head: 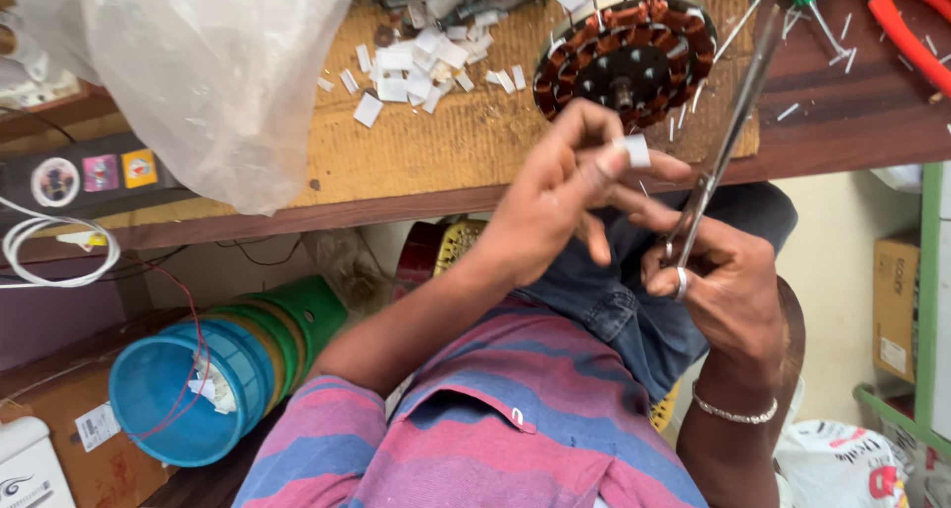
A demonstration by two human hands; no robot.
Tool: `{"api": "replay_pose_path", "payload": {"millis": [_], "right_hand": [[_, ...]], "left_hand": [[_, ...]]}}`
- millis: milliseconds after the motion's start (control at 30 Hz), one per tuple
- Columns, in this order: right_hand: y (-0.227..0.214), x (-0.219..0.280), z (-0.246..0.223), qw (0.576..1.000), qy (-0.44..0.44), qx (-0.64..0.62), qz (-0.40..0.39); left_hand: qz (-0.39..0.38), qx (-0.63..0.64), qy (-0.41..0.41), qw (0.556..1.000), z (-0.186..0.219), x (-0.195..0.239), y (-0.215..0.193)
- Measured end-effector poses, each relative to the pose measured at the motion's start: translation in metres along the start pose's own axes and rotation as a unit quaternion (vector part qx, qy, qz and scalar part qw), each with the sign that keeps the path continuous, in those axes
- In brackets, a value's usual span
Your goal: The person sits at a cluttered workbench and repeatedly cuts small white plastic strips with scissors, then inserts them into slots on a copper-wound rotor. The person handles the rotor, strips, and scissors throughout the clip.
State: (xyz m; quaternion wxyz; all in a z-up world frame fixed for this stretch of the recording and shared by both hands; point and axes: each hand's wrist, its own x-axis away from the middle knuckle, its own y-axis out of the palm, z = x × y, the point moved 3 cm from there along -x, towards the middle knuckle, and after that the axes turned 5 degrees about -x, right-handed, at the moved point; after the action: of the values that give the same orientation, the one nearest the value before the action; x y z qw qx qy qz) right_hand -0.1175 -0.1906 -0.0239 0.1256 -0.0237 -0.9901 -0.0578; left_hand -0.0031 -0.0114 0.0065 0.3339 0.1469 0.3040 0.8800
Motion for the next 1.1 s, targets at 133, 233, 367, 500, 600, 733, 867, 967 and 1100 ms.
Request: {"api": "replay_pose_path", "payload": {"millis": [133,233,367,500,600,733,867,967,1100], "right_hand": [[0.003,-0.001,-0.002,1.0,-0.003,0.004,-0.003],[0.007,-0.001,-0.002,0.997,0.05,0.051,0.005],[0.015,0.001,-0.004,0.997,0.046,0.026,-0.049],[0.02,0.002,0.002,0.995,0.049,-0.015,-0.091],[0.021,0.002,0.005,0.993,0.059,-0.042,-0.098],[0.022,-0.002,0.005,0.993,0.066,-0.047,-0.092],[0.024,-0.003,0.001,0.994,0.053,-0.047,-0.087],[0.024,-0.005,-0.002,0.995,0.038,-0.039,-0.089],[0.02,-0.005,-0.001,0.996,0.026,0.005,-0.079]], "left_hand": [[0.072,-0.145,0.026,0.986,-0.001,0.011,0.001],[0.091,-0.155,0.092,0.98,0.007,0.007,0.0],[0.123,-0.28,0.151,0.94,0.02,0.001,0.002],[0.138,-0.39,0.181,0.892,0.032,-0.008,0.006],[0.135,-0.432,0.201,0.869,0.037,-0.01,0.01],[0.137,-0.443,0.193,0.865,0.039,-0.011,0.01],[0.15,-0.459,0.202,0.852,0.041,-0.009,0.013],[0.15,-0.459,0.199,0.853,0.045,-0.01,0.014],[0.132,-0.463,0.197,0.854,0.047,-0.014,0.011]]}}
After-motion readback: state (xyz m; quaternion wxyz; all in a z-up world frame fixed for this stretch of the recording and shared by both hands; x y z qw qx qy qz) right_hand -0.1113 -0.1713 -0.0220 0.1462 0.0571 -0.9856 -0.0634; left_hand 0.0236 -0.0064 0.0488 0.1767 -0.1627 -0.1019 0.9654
